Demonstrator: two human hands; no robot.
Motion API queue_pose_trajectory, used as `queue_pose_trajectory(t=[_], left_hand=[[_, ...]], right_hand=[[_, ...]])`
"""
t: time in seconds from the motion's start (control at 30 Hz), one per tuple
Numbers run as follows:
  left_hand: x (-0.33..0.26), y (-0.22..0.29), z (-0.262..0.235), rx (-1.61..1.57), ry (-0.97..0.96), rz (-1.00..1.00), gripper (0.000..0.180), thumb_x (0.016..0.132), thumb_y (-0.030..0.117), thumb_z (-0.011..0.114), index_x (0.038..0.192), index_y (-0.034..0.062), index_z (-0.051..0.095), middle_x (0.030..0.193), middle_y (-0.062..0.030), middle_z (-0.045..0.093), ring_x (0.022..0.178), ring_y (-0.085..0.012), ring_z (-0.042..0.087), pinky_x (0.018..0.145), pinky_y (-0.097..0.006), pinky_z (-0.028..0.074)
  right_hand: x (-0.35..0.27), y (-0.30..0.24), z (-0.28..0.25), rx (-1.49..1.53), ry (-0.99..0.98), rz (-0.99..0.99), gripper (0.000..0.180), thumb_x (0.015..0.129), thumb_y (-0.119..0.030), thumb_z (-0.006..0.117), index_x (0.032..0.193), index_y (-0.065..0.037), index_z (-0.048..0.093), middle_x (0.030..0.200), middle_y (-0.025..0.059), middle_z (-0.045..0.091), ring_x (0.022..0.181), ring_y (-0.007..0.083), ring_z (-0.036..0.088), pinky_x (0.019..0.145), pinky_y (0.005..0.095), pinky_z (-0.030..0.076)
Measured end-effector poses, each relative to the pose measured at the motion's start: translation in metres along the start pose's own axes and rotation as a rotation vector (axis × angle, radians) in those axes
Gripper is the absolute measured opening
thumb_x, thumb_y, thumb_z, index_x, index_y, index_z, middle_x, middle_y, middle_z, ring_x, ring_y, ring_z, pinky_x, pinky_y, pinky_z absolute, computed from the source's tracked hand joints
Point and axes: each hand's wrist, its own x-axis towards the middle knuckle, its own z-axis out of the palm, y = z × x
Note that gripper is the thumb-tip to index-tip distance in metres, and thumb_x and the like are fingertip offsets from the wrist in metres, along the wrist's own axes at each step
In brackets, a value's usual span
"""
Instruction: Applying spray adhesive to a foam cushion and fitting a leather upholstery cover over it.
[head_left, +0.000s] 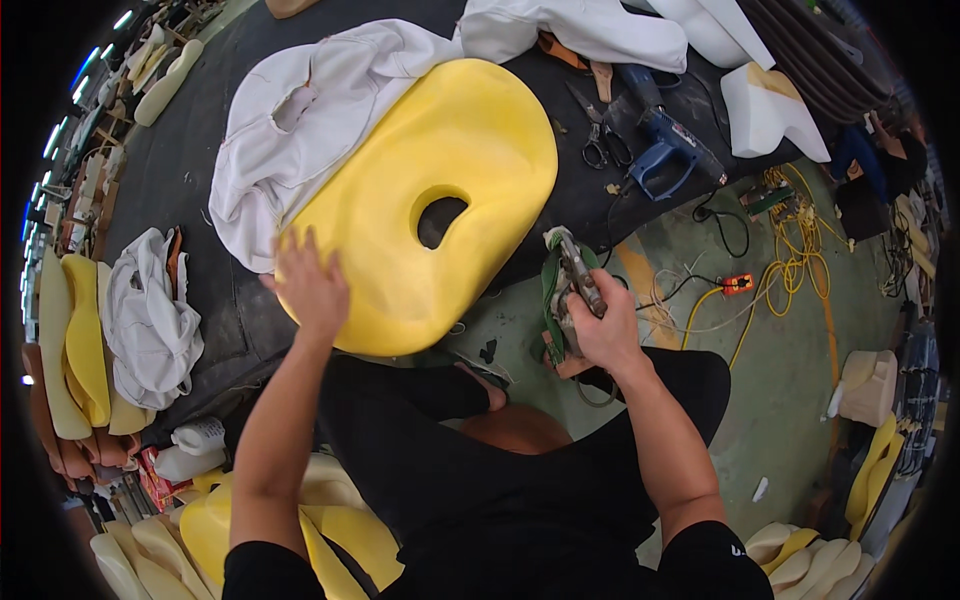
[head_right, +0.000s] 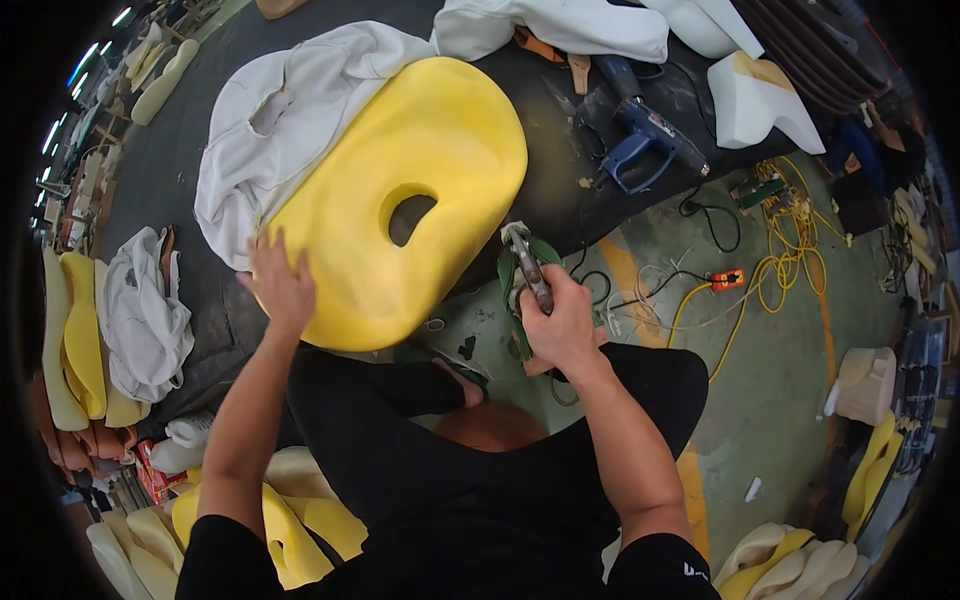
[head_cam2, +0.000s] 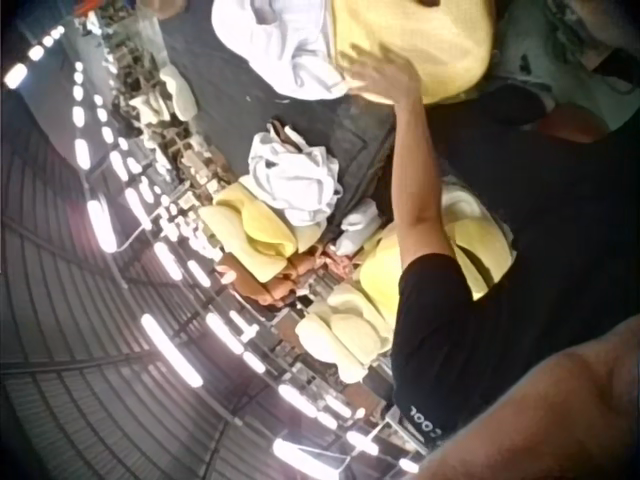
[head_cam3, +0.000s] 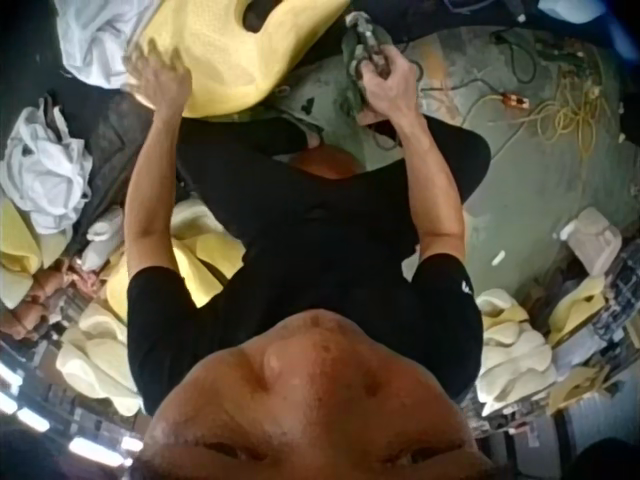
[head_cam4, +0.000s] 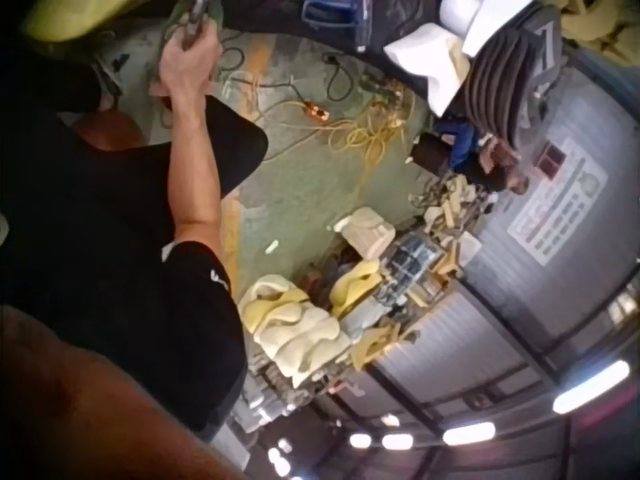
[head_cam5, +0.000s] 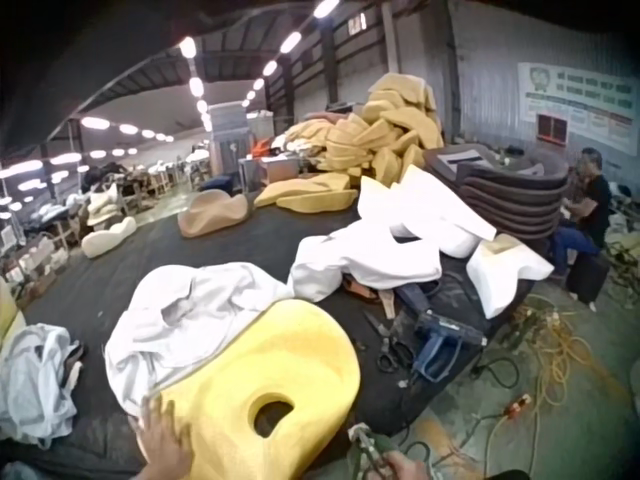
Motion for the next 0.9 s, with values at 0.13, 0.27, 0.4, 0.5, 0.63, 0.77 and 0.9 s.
queue_pose_trajectory(t=[0.13, 0.27, 0.4, 0.5, 0.63, 0.77, 0.9], left_hand=[[-0.017, 0.118, -0.005, -0.464, -0.105, 0.363, 0.102, 0.089, 0.047, 0.080, 0.164, -0.0002, 0.030, 0.170, -0.0191, 0.033, 0.161, -0.0413, 0.023, 0.121, -0.077, 0.015], [-0.006, 0.189, 0.009, -0.460, -0.341, 0.313, 0.113, 0.078, 0.046, 0.089, 0.162, -0.0042, 0.031, 0.165, -0.0212, 0.038, 0.159, -0.0413, 0.027, 0.120, -0.078, 0.018], [-0.027, 0.201, 0.025, -0.418, -0.201, 0.297, 0.102, 0.075, 0.035, 0.092, 0.156, 0.0015, 0.041, 0.158, -0.0151, 0.047, 0.153, -0.0346, 0.040, 0.120, -0.076, 0.020], [-0.031, 0.208, 0.028, -0.385, -0.201, 0.290, 0.100, 0.075, 0.034, 0.092, 0.157, 0.0032, 0.042, 0.157, -0.0133, 0.048, 0.153, -0.0304, 0.041, 0.119, -0.077, 0.020], [-0.031, 0.208, 0.030, -0.387, -0.206, 0.293, 0.099, 0.076, 0.033, 0.091, 0.157, 0.0033, 0.042, 0.156, -0.0123, 0.048, 0.153, -0.0298, 0.041, 0.118, -0.078, 0.020], [-0.030, 0.205, 0.029, -0.381, -0.213, 0.285, 0.100, 0.075, 0.032, 0.091, 0.157, 0.0036, 0.042, 0.157, -0.0112, 0.048, 0.154, -0.0298, 0.040, 0.118, -0.079, 0.020], [-0.030, 0.206, 0.029, -0.406, -0.215, 0.283, 0.101, 0.074, 0.032, 0.092, 0.157, 0.0039, 0.041, 0.158, -0.0112, 0.047, 0.154, -0.0297, 0.039, 0.119, -0.079, 0.019]], right_hand=[[0.013, 0.000, -0.002, -0.001, -0.039, 0.058, 0.019, 0.090, -0.011, 0.068, 0.102, 0.003, 0.067, 0.072, 0.0156, 0.065, 0.062, 0.0241, 0.064, 0.063, 0.0393, 0.049], [0.022, 0.004, 0.002, 0.056, -0.055, 0.060, 0.020, 0.090, -0.012, 0.069, 0.103, 0.004, 0.067, 0.073, 0.0166, 0.066, 0.064, 0.0263, 0.065, 0.064, 0.0403, 0.050], [0.032, 0.004, -0.006, 0.020, -0.069, 0.066, 0.021, 0.091, -0.013, 0.069, 0.102, 0.005, 0.066, 0.074, 0.0173, 0.067, 0.065, 0.0283, 0.066, 0.065, 0.0407, 0.050], [0.039, 0.006, -0.008, -0.011, -0.082, 0.090, 0.020, 0.091, -0.013, 0.069, 0.101, 0.005, 0.066, 0.074, 0.0173, 0.067, 0.065, 0.0285, 0.066, 0.065, 0.0408, 0.050], [0.040, 0.012, -0.003, 0.021, -0.052, 0.061, 0.019, 0.091, -0.012, 0.069, 0.099, 0.004, 0.065, 0.074, 0.0173, 0.067, 0.065, 0.0291, 0.066, 0.065, 0.0410, 0.050], [0.046, 0.001, 0.001, -0.038, -0.100, 0.112, 0.016, 0.093, -0.012, 0.070, 0.101, 0.002, 0.065, 0.078, 0.0104, 0.066, 0.070, 0.0201, 0.062, 0.068, 0.0359, 0.049], [0.053, -0.005, 0.007, -0.049, -0.112, 0.070, 0.014, 0.095, -0.012, 0.069, 0.102, 0.000, 0.065, 0.081, 0.0041, 0.065, 0.074, 0.0117, 0.059, 0.069, 0.0315, 0.048]])
